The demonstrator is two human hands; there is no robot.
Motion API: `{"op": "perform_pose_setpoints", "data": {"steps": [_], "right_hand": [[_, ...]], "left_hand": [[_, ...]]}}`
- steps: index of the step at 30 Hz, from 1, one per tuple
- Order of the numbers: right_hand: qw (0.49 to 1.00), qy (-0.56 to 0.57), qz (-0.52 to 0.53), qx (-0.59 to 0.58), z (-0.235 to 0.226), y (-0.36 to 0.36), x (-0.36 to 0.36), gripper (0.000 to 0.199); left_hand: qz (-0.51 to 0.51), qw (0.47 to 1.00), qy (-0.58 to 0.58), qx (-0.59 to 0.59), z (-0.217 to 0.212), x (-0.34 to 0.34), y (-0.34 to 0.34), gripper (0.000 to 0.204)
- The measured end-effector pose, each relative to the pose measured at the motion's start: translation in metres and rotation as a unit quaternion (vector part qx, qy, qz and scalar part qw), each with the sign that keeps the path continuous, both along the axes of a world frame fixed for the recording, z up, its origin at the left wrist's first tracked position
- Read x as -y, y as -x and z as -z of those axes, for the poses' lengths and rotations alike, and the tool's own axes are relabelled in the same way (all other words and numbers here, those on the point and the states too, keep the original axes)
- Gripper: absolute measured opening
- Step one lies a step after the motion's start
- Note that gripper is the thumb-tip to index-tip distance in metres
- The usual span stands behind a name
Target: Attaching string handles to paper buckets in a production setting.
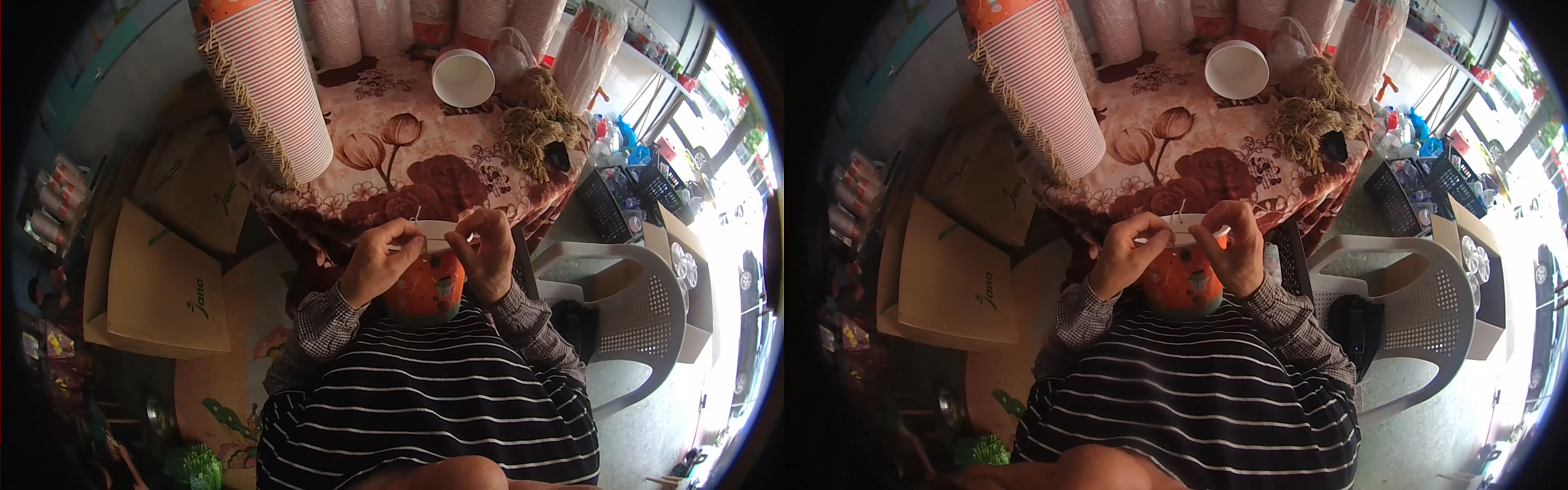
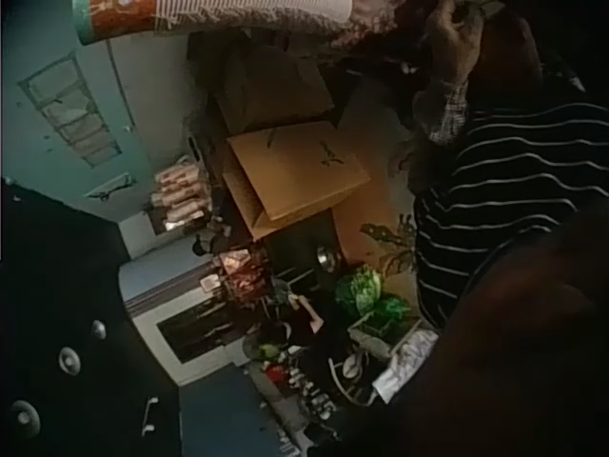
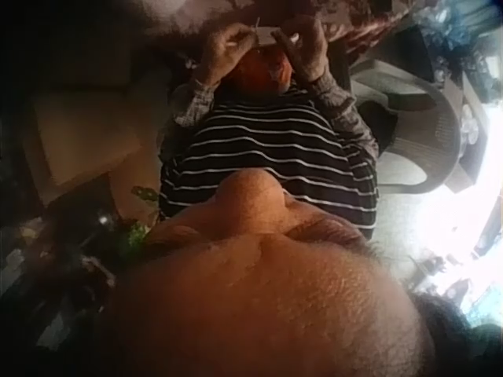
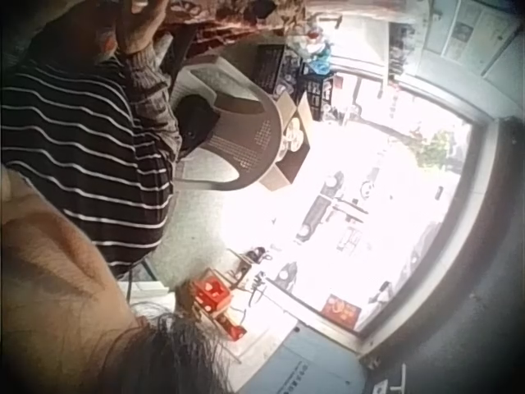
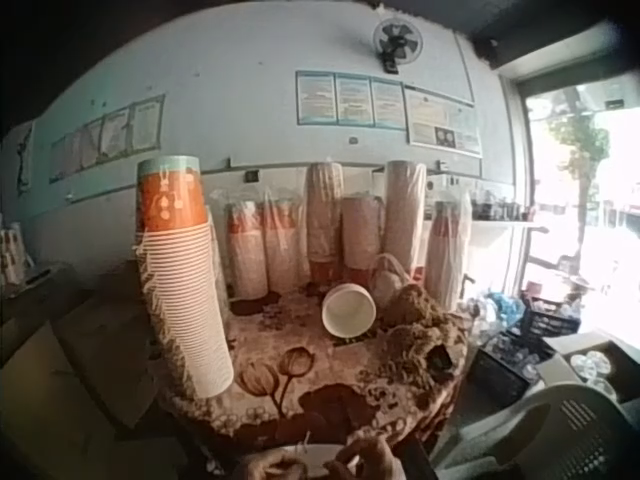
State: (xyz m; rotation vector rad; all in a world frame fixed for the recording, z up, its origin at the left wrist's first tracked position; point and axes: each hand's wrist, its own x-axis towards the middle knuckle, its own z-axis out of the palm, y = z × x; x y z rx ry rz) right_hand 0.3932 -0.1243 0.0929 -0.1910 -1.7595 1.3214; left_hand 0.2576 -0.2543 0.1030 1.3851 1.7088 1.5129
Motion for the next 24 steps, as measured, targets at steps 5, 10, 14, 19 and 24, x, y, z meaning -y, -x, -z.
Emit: {"op": "perform_pose_setpoints", "data": {"steps": [5, 10, 14, 19, 24], "right_hand": [[0.990, -0.139, 0.016, 0.017, 0.010, 0.000, 0.000, 0.031], [0.997, -0.064, -0.010, 0.038, 0.015, 0.001, 0.006, 0.035], [0.997, -0.062, -0.006, 0.038, 0.015, -0.002, 0.007, 0.035], [0.998, -0.069, 0.004, 0.010, 0.015, -0.003, 0.008, 0.031], [1.000, -0.028, 0.004, 0.010, 0.013, -0.002, 0.007, 0.029]], "left_hand": [[0.002, 0.996, -0.039, 0.082, 0.002, 0.000, 0.003, 0.012], [0.016, 0.980, -0.067, 0.186, 0.003, -0.001, 0.002, 0.012], [0.032, 0.962, -0.108, 0.249, -0.001, 0.000, -0.006, 0.013], [0.004, 0.979, -0.104, 0.174, -0.003, -0.002, -0.016, 0.012], [0.006, 0.992, -0.085, 0.098, 0.003, -0.004, -0.019, 0.014]]}}
